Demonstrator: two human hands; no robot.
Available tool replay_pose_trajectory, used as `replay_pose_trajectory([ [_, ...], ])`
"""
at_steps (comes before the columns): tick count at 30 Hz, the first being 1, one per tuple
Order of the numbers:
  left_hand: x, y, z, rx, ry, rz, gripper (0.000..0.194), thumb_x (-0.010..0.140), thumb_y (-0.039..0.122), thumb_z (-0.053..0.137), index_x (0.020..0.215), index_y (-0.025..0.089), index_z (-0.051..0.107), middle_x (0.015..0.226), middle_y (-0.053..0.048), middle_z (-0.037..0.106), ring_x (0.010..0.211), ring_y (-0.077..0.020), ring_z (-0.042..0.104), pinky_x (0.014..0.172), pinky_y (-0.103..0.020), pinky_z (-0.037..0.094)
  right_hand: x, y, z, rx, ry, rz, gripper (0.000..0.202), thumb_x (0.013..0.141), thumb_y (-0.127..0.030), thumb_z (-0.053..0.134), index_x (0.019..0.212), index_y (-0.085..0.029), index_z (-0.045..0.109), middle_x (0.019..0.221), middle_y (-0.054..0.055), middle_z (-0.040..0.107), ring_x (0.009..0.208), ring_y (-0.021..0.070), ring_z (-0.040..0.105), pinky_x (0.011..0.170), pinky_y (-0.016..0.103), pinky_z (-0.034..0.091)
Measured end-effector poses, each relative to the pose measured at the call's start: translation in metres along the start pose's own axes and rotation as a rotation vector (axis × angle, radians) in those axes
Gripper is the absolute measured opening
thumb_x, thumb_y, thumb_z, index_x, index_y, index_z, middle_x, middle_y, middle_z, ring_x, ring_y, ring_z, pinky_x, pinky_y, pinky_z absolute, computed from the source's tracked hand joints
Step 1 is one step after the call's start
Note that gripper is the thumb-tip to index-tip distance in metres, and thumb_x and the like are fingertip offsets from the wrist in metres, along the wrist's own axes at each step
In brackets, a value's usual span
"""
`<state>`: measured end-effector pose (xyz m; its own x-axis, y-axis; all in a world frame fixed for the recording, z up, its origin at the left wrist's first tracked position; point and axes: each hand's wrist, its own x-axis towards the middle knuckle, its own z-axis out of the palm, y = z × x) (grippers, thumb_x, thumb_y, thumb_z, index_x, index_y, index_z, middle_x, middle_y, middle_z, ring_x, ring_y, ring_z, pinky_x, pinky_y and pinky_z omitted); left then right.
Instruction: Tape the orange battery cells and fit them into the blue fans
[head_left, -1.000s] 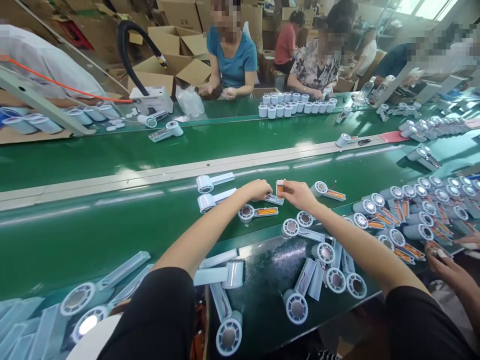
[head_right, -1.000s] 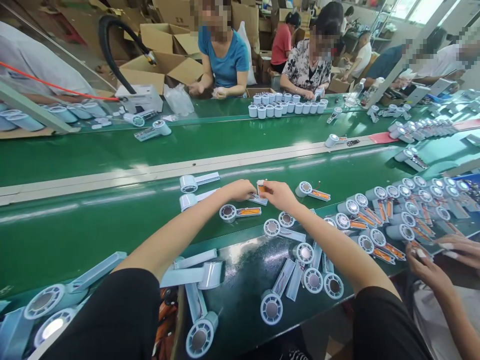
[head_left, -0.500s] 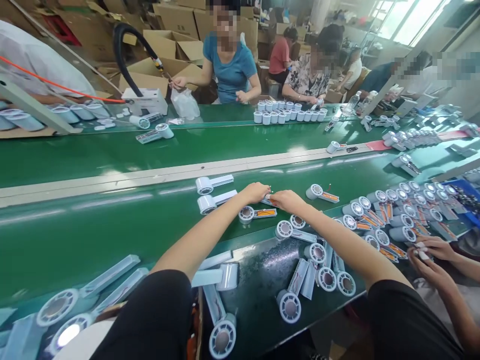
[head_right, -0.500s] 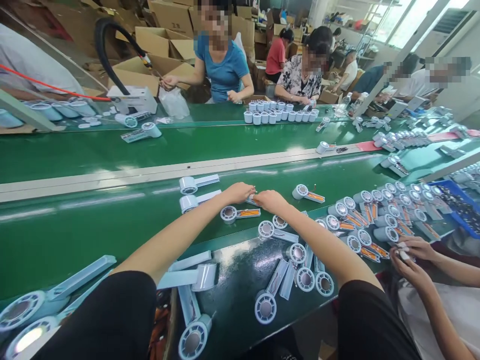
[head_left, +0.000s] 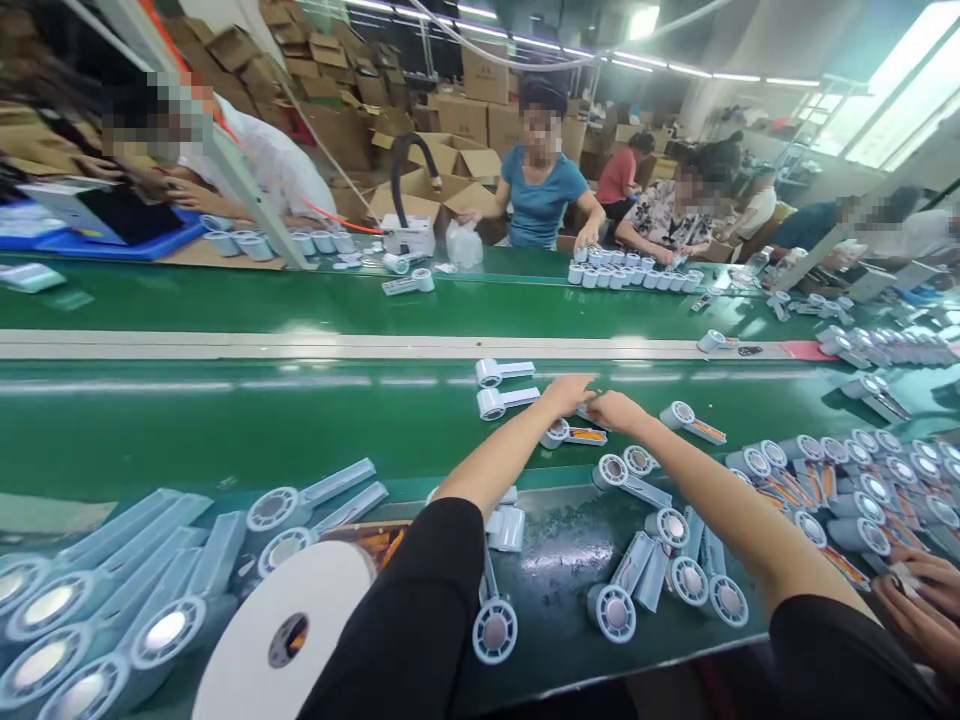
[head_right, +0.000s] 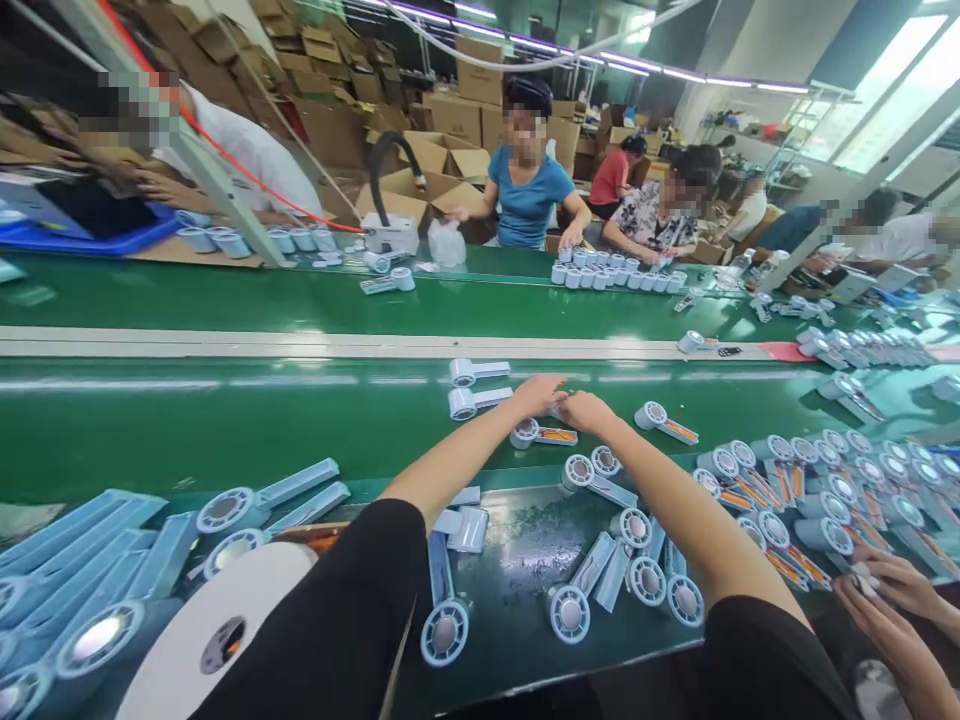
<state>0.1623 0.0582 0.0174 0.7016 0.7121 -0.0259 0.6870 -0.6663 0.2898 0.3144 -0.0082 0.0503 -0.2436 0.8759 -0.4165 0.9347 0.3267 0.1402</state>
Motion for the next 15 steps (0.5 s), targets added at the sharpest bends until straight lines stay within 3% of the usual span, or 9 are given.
replay_pose_trajectory([
  [3,-0.047,-0.033,-0.013,0.044,0.064,-0.076,0.047,0.101,0.043,0.057,0.142,0.020,0.057,0.141,-0.015,0.065,0.129,-0.0301,0.058,0.109,-0.041,0.047,-0.006,0.003,-0.006,0.009,0.078,0.058,0.032,0.105,-0.032,0.052,0.114,-0.019,0.080,0.107,0.016,0.081,0.101,0.0303,0.077,0.086,0.034,0.054],
  [5,-0.082,-0.060,-0.016,0.075,0.058,-0.145,0.054,0.097,0.045,0.063,0.144,0.018,0.055,0.148,-0.019,0.057,0.135,-0.0361,0.053,0.109,-0.048,0.047,0.009,-0.005,-0.015,0.033,0.159,0.061,0.041,0.109,-0.037,0.042,0.125,-0.020,0.076,0.113,0.017,0.080,0.106,0.0312,0.076,0.088,0.036,0.055],
  [7,-0.111,-0.083,-0.016,0.093,0.007,-0.195,0.060,0.090,0.042,0.072,0.142,0.018,0.056,0.151,-0.022,0.053,0.133,-0.0399,0.055,0.104,-0.049,0.050,0.041,-0.024,-0.027,0.068,0.238,-0.003,0.044,0.111,-0.035,0.036,0.142,-0.021,0.065,0.132,0.016,0.074,0.123,0.0295,0.069,0.098,0.036,0.052],
  [10,-0.133,-0.106,-0.020,0.085,-0.094,-0.213,0.059,0.084,0.037,0.074,0.139,0.020,0.059,0.148,-0.019,0.057,0.118,-0.0350,0.066,0.095,-0.043,0.055,0.103,-0.061,-0.046,0.109,0.277,-0.138,0.049,0.107,-0.031,0.051,0.155,-0.019,0.050,0.152,0.015,0.062,0.140,0.0257,0.057,0.111,0.033,0.045],
  [13,-0.150,-0.130,-0.036,0.044,-0.177,-0.211,0.052,0.082,0.038,0.073,0.130,0.021,0.066,0.134,-0.013,0.067,0.107,-0.0285,0.070,0.092,-0.036,0.056,0.148,-0.089,-0.055,0.128,0.240,-0.203,0.055,0.099,-0.030,0.068,0.149,-0.012,0.053,0.148,0.021,0.063,0.135,0.0296,0.061,0.110,0.036,0.047],
  [15,-0.170,-0.154,-0.053,0.007,-0.224,-0.220,0.047,0.077,0.038,0.076,0.119,0.020,0.071,0.124,-0.010,0.071,0.104,-0.0256,0.071,0.091,-0.031,0.055,0.160,-0.099,-0.054,0.132,0.215,-0.209,0.047,0.098,-0.027,0.068,0.141,-0.009,0.057,0.143,0.025,0.065,0.131,0.0327,0.064,0.106,0.038,0.049],
])
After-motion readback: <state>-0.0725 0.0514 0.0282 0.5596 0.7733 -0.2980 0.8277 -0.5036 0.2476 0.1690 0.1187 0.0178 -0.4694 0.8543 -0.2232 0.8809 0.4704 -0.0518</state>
